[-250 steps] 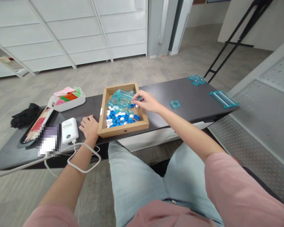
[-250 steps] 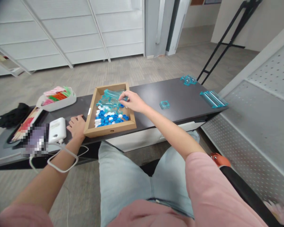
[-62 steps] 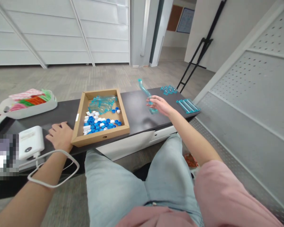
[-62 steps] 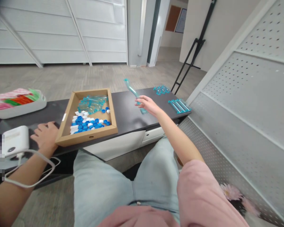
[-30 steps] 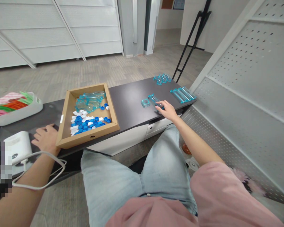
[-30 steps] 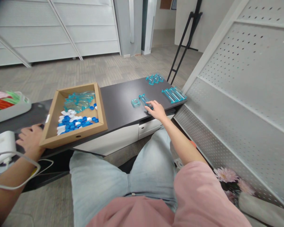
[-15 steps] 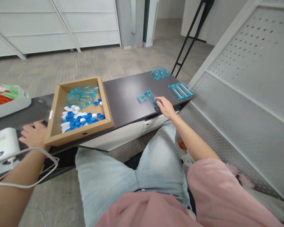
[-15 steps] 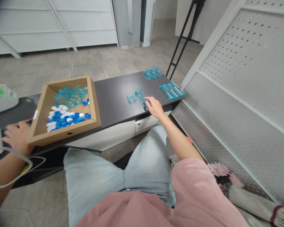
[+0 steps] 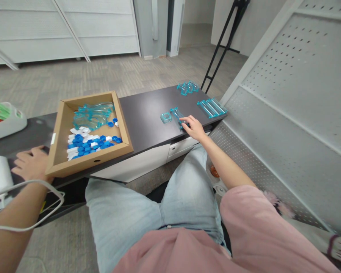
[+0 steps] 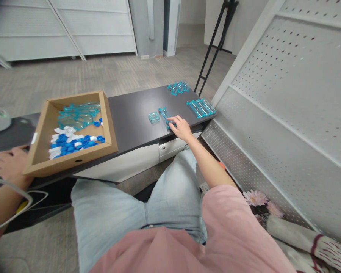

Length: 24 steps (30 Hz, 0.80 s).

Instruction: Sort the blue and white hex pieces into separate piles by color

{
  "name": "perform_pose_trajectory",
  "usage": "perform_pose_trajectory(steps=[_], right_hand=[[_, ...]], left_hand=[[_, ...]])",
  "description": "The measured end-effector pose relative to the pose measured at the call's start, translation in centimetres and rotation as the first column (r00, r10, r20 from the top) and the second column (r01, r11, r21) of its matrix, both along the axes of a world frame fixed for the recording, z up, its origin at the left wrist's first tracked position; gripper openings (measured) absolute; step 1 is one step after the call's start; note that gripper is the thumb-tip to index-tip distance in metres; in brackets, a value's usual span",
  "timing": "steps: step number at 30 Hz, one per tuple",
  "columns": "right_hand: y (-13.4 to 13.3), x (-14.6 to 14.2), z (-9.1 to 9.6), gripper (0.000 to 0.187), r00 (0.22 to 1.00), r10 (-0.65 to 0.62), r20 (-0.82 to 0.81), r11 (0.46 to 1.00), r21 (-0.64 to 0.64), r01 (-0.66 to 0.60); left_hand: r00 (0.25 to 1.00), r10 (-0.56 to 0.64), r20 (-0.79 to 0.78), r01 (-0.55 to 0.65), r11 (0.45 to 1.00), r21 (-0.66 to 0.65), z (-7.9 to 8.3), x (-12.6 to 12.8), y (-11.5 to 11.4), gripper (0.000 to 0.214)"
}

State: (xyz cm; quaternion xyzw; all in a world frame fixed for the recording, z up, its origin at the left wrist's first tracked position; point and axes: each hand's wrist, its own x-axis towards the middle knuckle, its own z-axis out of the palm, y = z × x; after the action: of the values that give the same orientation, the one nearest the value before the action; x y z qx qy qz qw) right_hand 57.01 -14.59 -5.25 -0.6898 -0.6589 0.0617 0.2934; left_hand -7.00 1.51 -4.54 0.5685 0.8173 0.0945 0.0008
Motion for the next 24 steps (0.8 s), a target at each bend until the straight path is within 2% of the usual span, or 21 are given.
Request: perform_pose_trajectory(steps=[3, 16, 24], right_hand=[[0.0, -0.1, 0.1, 0.039, 1.000, -0.004, 0.014, 1.000, -0.006, 0.004], [0.1, -0.1, -0.1, 0.042, 0.999, -0.007, 0.051, 1.000, -0.014, 0.008], [0.0, -0.2, -0.1, 0.042, 0.999, -0.003, 0.039, 1.000, 0.000, 0.003]], left_hand=[[0.995, 0.082, 0.056, -0.086, 0.995, 0.060, 0.1, 0.3, -0.2, 0.078], [0.994, 0.067, 0.087, -0.067, 0.998, 0.000, 2.7, 2.7, -2.1, 0.081], [0.994, 0.077, 0.077, -0.076, 0.997, -0.023, 2.8, 2.8, -2.0, 0.077]])
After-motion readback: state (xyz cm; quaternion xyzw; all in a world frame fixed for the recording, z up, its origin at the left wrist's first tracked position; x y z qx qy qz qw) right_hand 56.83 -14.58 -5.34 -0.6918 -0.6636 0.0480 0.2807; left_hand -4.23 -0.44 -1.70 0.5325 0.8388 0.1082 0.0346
